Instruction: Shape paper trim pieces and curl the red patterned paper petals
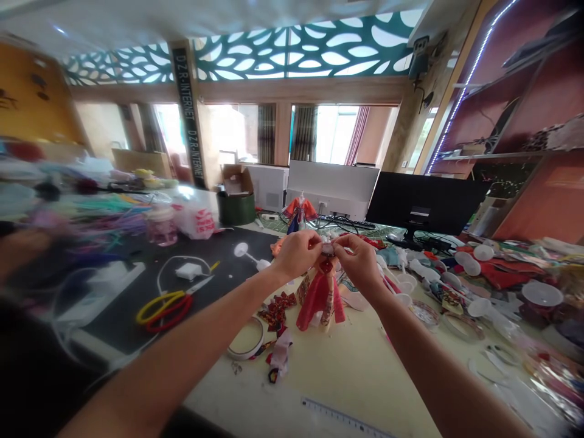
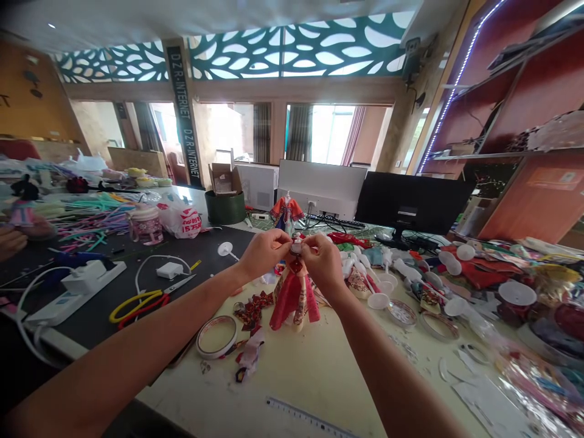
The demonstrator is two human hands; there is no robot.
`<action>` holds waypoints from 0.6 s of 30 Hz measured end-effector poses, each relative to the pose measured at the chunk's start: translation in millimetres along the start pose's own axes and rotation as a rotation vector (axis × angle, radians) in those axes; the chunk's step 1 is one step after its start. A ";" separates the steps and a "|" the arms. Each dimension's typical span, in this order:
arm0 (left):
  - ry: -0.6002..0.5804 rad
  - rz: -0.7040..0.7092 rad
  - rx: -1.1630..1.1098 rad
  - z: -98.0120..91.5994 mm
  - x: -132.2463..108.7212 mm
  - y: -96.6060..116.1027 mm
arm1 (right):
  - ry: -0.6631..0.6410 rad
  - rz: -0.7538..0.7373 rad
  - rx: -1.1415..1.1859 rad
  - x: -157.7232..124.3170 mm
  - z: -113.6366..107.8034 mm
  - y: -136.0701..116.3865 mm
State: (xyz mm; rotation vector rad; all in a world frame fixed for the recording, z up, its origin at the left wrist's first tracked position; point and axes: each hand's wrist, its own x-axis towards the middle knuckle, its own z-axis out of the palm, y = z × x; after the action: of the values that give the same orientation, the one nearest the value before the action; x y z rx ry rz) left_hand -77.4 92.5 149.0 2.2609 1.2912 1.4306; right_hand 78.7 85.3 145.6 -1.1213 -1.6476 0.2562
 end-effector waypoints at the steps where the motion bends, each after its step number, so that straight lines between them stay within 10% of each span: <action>1: 0.000 0.002 0.005 -0.1 0.4 0.2 | -0.001 0.000 -0.002 0.1 0.2 0.5; 18: 0.005 0.037 0.075 2.4 3.4 -3.1 | 0.009 -0.013 -0.005 -0.3 4.3 8.1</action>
State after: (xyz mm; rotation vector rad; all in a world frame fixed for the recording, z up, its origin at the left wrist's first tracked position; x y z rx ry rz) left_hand -76.7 97.5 148.2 2.3420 1.3331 1.4241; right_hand 79.4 90.9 138.4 -1.1131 -1.6480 0.2388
